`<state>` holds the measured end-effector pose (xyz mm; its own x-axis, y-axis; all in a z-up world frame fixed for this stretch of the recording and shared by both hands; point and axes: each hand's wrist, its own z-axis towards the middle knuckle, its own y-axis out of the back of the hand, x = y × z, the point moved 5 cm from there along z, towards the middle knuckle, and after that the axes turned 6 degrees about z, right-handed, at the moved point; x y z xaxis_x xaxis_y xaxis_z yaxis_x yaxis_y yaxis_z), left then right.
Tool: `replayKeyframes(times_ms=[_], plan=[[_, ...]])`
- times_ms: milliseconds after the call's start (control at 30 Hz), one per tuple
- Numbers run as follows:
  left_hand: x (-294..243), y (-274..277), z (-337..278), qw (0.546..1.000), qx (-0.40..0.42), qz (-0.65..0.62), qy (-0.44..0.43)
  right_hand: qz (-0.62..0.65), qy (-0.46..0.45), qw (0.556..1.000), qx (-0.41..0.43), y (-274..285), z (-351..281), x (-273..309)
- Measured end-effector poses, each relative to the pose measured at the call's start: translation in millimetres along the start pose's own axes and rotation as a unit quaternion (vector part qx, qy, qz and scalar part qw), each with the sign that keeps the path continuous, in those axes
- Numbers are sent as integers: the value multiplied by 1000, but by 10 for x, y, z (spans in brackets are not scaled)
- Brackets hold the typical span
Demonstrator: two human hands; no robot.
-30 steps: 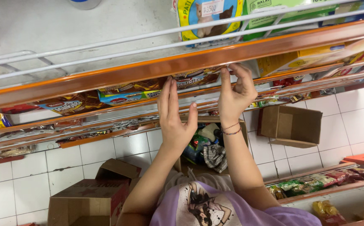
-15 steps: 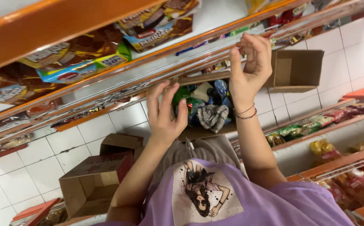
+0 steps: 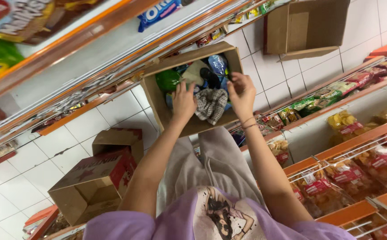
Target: The person takes snack packages from a shelf, wipes them with a cloth, scans them using a handheld barcode scanner, and returns them to the shelf.
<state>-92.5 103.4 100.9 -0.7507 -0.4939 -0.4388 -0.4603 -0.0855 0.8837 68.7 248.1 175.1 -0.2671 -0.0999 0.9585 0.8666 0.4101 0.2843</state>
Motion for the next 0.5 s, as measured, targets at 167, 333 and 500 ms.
replayKeyframes(times_ms=[167,333,500], plan=[[150,-885,480,977,54,207,-19,-76,-31,995,57,-79,-211,-616],[426,-1298,628,968,133,212,7,-74,-38,991,105,-73,-333,-870],[623,-1202,512,976,90,196,-20,-85,-51,988,116,-5,-372,-912]])
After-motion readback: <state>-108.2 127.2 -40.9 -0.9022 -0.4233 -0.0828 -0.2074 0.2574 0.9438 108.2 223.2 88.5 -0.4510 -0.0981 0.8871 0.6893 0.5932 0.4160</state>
